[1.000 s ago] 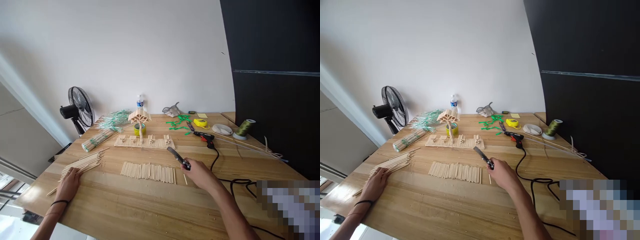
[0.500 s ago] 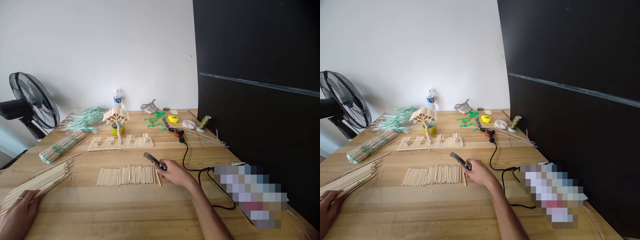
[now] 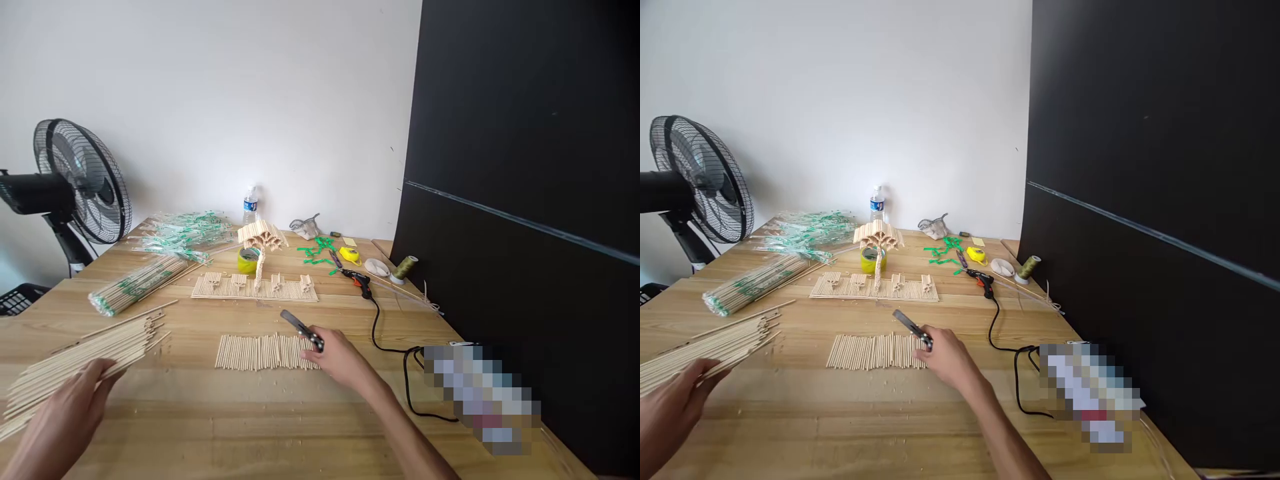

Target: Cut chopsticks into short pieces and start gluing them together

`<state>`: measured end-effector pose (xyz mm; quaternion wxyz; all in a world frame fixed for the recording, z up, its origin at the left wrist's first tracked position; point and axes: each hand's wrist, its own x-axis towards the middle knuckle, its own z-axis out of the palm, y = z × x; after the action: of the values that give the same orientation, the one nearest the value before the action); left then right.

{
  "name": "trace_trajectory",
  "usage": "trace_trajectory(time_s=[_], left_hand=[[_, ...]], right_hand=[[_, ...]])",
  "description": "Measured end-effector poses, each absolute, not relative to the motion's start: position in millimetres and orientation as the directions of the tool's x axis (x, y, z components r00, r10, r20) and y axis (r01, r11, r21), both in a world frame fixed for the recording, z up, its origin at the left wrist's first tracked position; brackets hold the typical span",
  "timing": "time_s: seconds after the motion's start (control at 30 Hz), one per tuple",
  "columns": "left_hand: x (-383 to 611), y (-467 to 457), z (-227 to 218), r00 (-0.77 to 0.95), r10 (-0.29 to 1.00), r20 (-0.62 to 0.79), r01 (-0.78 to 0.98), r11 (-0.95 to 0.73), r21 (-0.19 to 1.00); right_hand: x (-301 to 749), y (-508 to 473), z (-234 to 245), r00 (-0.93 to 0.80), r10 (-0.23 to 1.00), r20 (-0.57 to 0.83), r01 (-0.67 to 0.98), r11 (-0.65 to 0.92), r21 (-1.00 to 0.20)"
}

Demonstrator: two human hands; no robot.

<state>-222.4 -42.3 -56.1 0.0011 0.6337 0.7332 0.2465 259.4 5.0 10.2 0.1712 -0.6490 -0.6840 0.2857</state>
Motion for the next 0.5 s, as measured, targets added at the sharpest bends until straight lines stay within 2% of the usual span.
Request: trace_trajectory(time_s=[0.17,0.3,0.43,0.5], left_hand=[[-145.9,-6.8,8.4,-0.061,0.969,0.241,0.834,-0.083,0.545],[-105.1,27.2,35.0,0.034,0.979,0.202,0.593,-0.182,0.784],[-65.0,45.7,27.0,0.196,0.963,0.187,0.424,-0.256,0.869],[-43.0,45.9,18.6,0.278,0.942,0.188,0.344,-0.280,0.896]], right_hand=[[213.5,18.5,5.5,-0.150,0.980,-0.133,0.812,0.045,-0.582],[213.3,21.7,0.7,-0.148,0.982,-0.116,0.797,0.049,-0.602],[221.0,23.7,3.1,-0.137,0.990,-0.032,0.724,0.078,-0.685],[216.5,25.0,4.1,-0.127,0.992,0.007,0.575,0.079,-0.815]])
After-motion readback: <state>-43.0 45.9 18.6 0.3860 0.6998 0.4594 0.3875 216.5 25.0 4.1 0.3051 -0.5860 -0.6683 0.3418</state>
